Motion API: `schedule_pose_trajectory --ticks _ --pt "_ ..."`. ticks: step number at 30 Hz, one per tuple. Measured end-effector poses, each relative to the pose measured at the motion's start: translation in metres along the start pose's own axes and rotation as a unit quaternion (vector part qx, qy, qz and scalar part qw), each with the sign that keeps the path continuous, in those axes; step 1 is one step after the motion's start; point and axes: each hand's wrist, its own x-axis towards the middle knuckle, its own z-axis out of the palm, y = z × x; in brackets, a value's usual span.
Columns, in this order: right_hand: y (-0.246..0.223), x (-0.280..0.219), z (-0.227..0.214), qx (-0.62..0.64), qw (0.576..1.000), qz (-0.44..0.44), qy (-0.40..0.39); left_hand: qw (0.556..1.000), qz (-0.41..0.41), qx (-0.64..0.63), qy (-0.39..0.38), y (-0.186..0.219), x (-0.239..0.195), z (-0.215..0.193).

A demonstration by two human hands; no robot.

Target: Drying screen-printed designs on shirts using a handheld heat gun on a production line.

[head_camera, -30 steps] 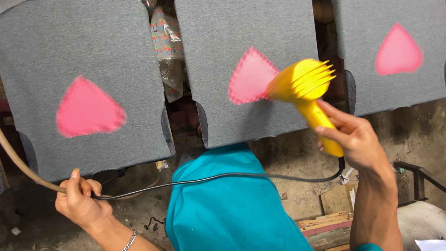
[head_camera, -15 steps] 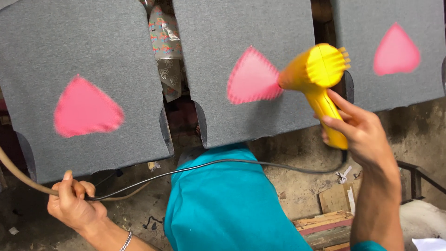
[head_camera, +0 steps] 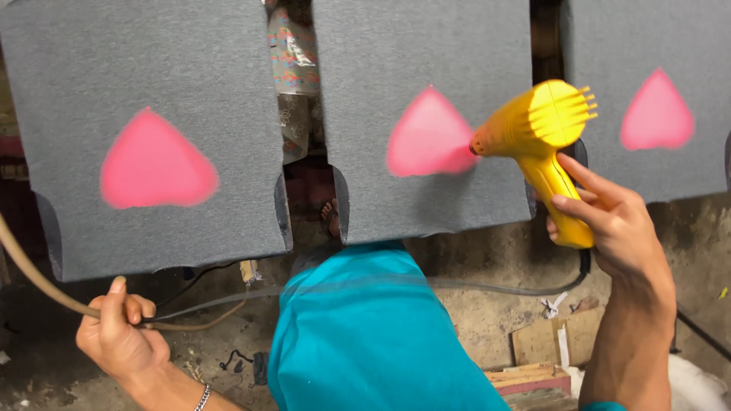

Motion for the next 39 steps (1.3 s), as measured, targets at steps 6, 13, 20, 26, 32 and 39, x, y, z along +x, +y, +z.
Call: schedule_pose_trajectory --ticks 6,13,20,26,32,39 --pt "-0.013 0.045 0.028 -0.001 0.997 -0.046 -0.057 0.999 -0.042 0.017 -0.020 0.004 -0.011 -0.006" --pt "-0.037 0.055 0.045 -0.019 0.991 -0.055 -0.124 1.000 -0.014 0.014 -0.004 0.018 -0.015 -0.015" --pt "-0.033 0.058 0.031 -0.019 0.994 -0.067 -0.087 1.000 -0.013 0.001 0.006 0.013 -0.015 -0.021" --pt "-0.034 0.041 0.056 -0.013 0.994 -0.082 -0.066 0.999 0.017 0.013 0.027 0.023 -0.003 -0.031" --pt "0.002 0.018 0.121 0.070 0.976 -0.059 -0.195 0.995 -0.004 0.016 0.101 0.050 0.009 -0.058" --pt "-0.031 -0.021 0.284 0.009 0.962 0.008 -0.273 0.996 -0.008 -0.003 0.086 0.048 0.089 -0.123"
